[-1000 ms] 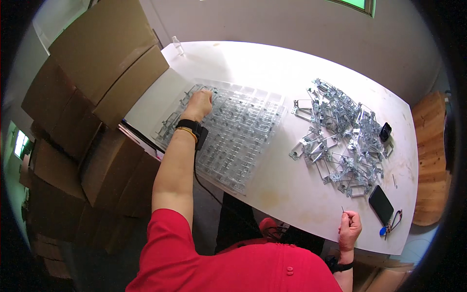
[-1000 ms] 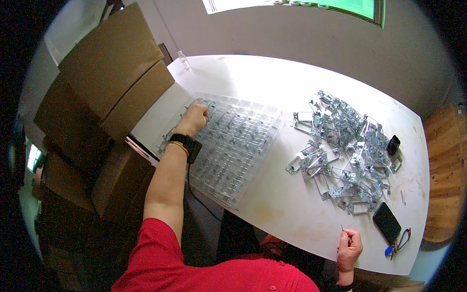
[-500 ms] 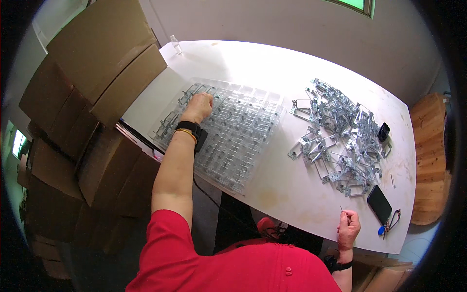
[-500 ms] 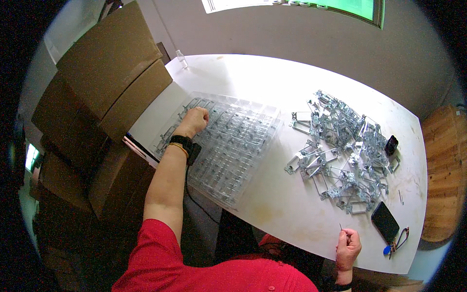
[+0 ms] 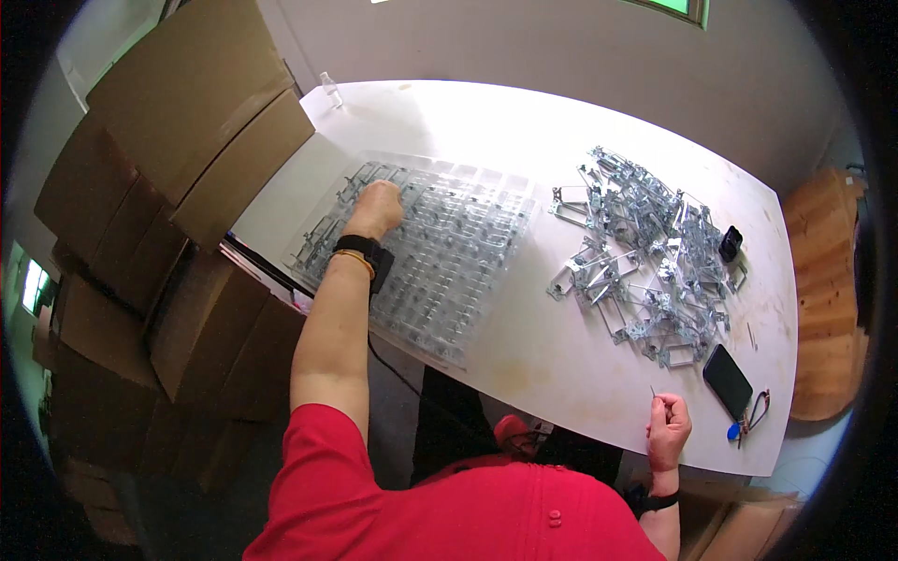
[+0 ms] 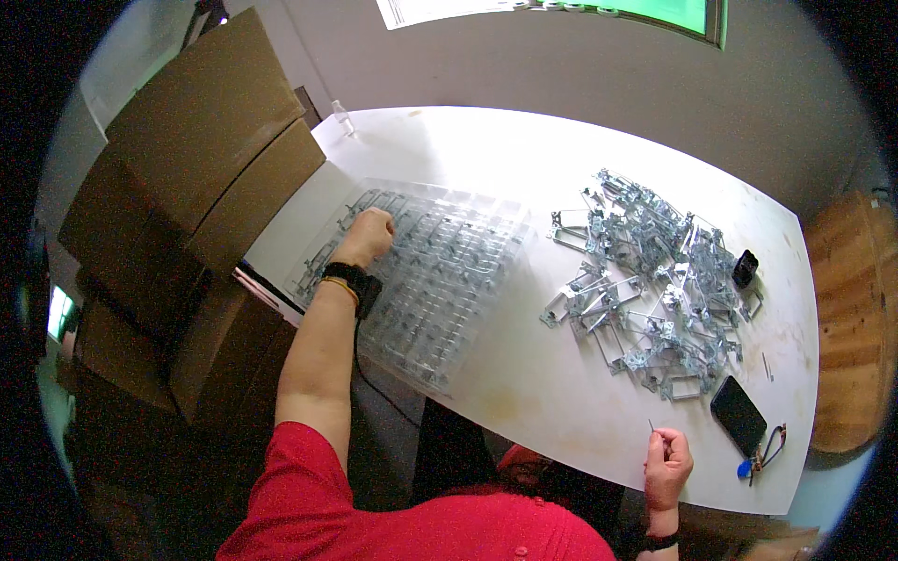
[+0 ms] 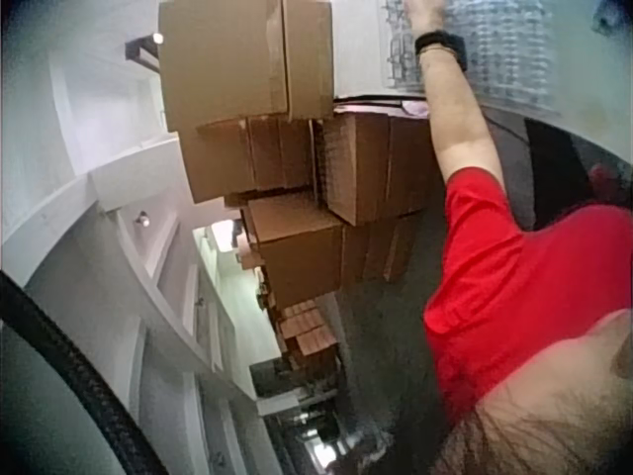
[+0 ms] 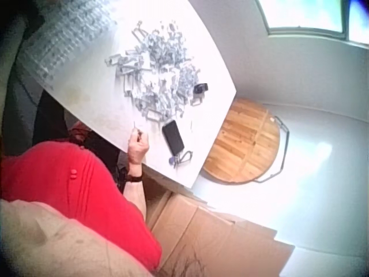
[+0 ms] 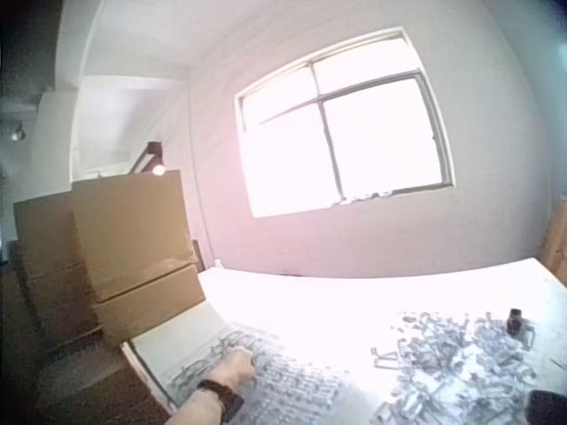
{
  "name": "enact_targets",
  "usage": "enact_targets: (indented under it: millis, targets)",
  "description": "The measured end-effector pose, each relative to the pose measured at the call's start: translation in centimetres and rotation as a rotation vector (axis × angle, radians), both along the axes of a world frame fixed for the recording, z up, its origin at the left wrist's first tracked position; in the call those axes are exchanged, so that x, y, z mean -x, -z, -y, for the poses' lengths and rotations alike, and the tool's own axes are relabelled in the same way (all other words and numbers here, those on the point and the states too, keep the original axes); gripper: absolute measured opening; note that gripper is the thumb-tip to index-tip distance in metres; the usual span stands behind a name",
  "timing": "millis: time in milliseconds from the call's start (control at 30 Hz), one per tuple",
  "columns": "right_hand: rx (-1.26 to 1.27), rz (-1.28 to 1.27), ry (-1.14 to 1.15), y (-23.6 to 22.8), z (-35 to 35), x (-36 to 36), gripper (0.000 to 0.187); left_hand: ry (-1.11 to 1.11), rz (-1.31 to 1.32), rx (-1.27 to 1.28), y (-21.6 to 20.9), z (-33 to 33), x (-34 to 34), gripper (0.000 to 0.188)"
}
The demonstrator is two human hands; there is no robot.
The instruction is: The person assembles small metal brackets by inserting pins into them using a small tool. They repeatedly pick up brackets from a pile, align and insert pins, then place the assembled brackets into a clear plastic organizer tray on the table.
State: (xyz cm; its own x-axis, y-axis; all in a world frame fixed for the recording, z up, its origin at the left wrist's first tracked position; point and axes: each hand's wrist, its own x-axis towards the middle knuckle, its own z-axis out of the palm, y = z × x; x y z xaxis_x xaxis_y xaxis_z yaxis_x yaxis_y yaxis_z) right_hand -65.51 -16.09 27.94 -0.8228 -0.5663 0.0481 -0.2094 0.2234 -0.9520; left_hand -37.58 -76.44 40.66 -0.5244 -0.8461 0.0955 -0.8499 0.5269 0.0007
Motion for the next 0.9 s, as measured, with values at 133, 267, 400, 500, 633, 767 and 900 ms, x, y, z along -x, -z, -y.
enact_targets:
  millis: [133,267,400,500,633,767,900]
  targets:
    - [-0.020,-0.034,0.012,-0.5,0.0,-0.1,0.006,0.046,-0.029,0.055,-1.5,-1.3,0.0,0.023]
    - [0.012,-0.022,-0.004,-0.5,0.2,-0.2,0.006,0.163,-0.197,0.144,-3.4,-4.2,-0.8,0.018]
    - [0.037,-0.015,-0.003,-0.8,0.0,-0.1,0.007,0.337,-0.273,0.211,-7.5,-13.7,2.2,0.021]
    - [0.052,0.003,-0.021,-1.4,0.0,-0.4,0.007,0.495,-0.415,0.115,-8.3,-22.3,4.0,0.020]
    - [0.066,0.018,-0.042,-1.9,0.1,-0.6,0.009,0.723,-0.495,0.017,-4.2,-30.0,6.0,0.022]
    - [0.083,-0.024,-0.057,-1.8,-0.3,-0.7,0.010,0.731,-0.544,-0.168,3.2,-35.3,8.2,0.030]
    - [0.084,-0.061,-0.053,-1.5,-0.3,-0.9,0.011,0.709,-0.429,-0.128,9.8,-38.8,8.9,0.060]
